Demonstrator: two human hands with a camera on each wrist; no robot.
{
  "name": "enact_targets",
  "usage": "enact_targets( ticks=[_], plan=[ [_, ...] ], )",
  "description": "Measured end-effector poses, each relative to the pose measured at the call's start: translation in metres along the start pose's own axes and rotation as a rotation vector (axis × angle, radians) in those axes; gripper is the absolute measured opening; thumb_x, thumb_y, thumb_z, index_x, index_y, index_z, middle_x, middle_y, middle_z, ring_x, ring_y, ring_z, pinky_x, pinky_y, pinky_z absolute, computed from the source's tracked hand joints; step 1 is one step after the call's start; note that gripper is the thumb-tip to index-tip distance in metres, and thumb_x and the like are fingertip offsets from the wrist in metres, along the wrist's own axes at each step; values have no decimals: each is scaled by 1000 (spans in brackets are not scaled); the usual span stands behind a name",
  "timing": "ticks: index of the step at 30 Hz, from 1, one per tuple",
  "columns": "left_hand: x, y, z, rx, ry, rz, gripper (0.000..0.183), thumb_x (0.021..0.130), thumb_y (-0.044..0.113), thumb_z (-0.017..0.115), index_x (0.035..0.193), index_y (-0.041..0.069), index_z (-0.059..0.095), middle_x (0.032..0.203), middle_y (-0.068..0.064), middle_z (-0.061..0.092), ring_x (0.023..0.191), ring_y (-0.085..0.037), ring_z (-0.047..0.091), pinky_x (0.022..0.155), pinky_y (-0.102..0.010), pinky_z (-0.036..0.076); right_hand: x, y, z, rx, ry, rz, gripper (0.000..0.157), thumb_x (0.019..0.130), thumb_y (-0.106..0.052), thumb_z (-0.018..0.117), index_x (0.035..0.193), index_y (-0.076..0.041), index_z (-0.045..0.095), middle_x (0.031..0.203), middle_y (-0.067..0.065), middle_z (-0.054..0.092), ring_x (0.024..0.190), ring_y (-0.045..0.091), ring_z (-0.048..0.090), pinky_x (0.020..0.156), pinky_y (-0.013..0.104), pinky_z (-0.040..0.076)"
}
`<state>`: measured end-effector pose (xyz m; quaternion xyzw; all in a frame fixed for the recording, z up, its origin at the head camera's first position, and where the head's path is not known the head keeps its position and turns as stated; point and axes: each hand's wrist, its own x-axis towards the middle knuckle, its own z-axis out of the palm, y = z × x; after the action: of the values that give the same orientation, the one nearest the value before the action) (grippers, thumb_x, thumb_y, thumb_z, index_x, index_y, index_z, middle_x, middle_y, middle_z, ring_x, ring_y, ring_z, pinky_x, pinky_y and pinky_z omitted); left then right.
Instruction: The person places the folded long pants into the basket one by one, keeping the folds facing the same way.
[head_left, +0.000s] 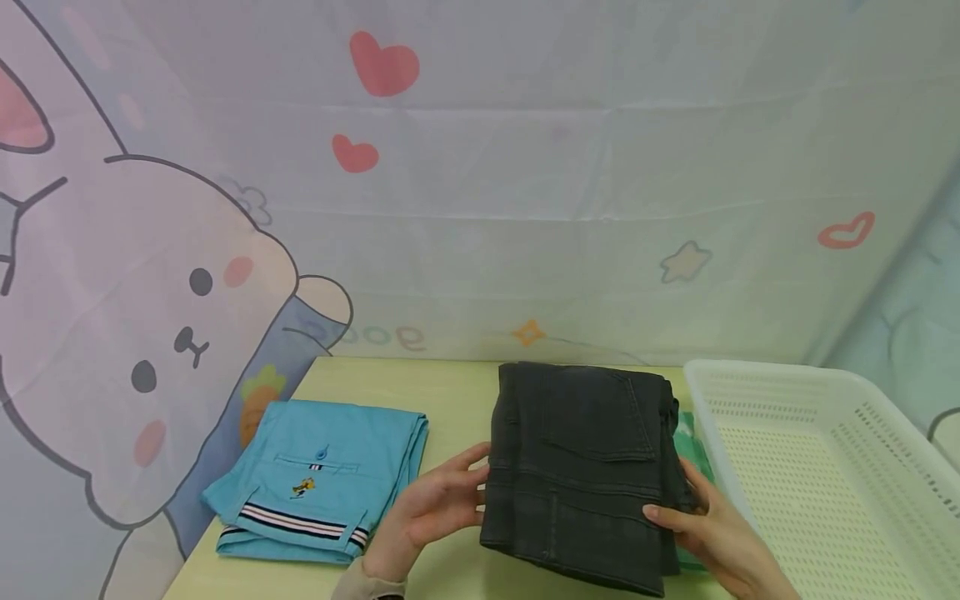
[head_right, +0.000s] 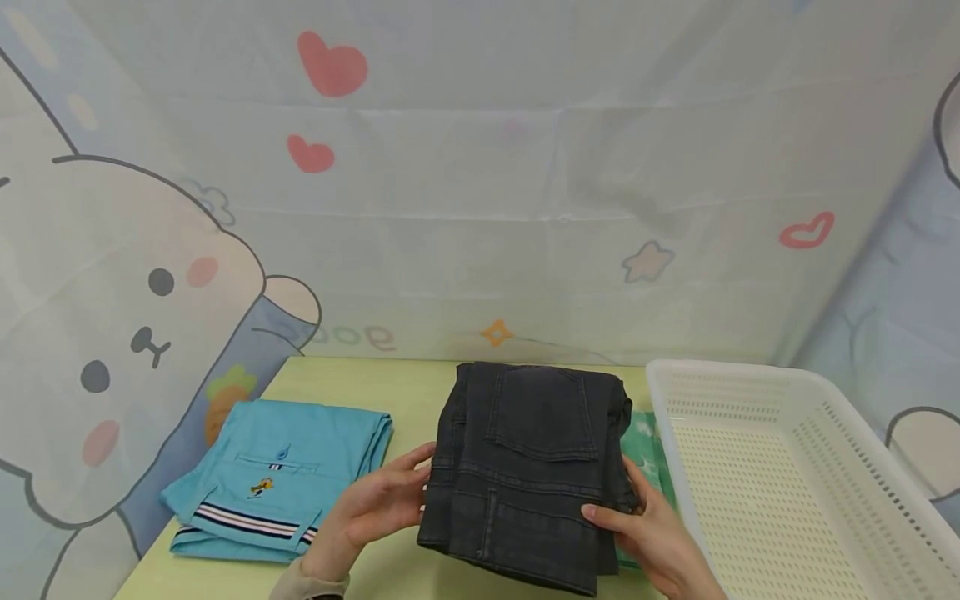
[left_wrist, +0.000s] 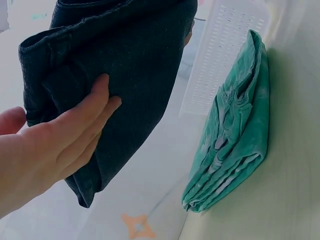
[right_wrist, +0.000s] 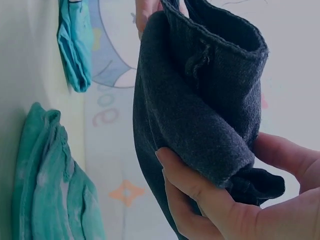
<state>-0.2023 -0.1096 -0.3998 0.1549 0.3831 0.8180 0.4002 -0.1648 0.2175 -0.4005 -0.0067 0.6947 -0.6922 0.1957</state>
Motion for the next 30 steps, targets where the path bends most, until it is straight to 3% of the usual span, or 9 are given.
enact_targets(
  ticks=[5,9,11,13,16,19,22,26,30],
  plan=[
    [2,-1,4,17,32,-10,58,96,5,31,144,12,0,124,-2,41,108,-17,44,91,-35,38,0,-1,-6,-16,-19,-32,92,88,-14,56,141,-13,-19,139,27,29,106,15,56,92,42,45],
    [5,-3,5,31,34,-8,57,96,5,31,144,12,1,126,-3,39,109,-16,45,91,-35,39,-2,-1,-12,-20,-28,-41,91,88,-13,55,141,-13,-18,131,10,42,103,13,58,91,42,46],
    [7,-3,6,33,36,-12,57,96,6,31,144,12,2,126,-3,40,109,-17,46,90,-36,40,-3,-2,-15,-30,-31,-46,90,88,-13,54,141,-12,-18,131,8,42,103,11,58,91,42,46],
    [9,-4,8,22,32,-22,56,96,6,32,144,13,3,126,-3,40,108,-18,45,87,-38,40,-5,-2,-18,-49,-20,-44,89,89,-13,54,141,-11,-18,135,16,38,103,11,57,91,42,46],
    [11,-5,11,-1,14,-41,56,96,8,32,144,15,3,128,-3,38,109,-18,43,84,-41,41,-7,-3,-22,-70,10,-25,90,89,-14,53,140,-11,-20,141,29,22,107,14,55,93,42,45],
    [14,-6,13,-19,-6,-49,56,97,8,31,144,16,2,130,-3,35,109,-17,42,83,-41,42,-9,-4,-25,-84,37,-9,91,89,-14,54,140,-11,-22,142,33,12,109,17,53,93,42,45],
    [17,-8,16,-29,-12,-45,56,97,8,30,144,16,2,133,-3,33,112,-17,41,84,-40,43,-11,-5,-30,-85,48,-13,91,88,-13,54,141,-13,-20,142,32,15,107,14,55,92,41,46],
    [22,-11,19,-37,2,-47,56,97,8,31,145,17,4,135,-4,31,114,-18,38,85,-39,43,-13,-5,-36,-87,66,-8,90,87,-12,56,143,-15,-15,141,20,25,102,8,57,90,37,47],
    [27,-15,22,-21,37,-60,56,96,8,33,144,18,6,137,-6,29,115,-19,38,86,-38,42,-15,-3,-42,-102,68,1,90,87,-12,56,143,-15,-15,141,22,25,101,7,57,89,36,47]
  ],
)
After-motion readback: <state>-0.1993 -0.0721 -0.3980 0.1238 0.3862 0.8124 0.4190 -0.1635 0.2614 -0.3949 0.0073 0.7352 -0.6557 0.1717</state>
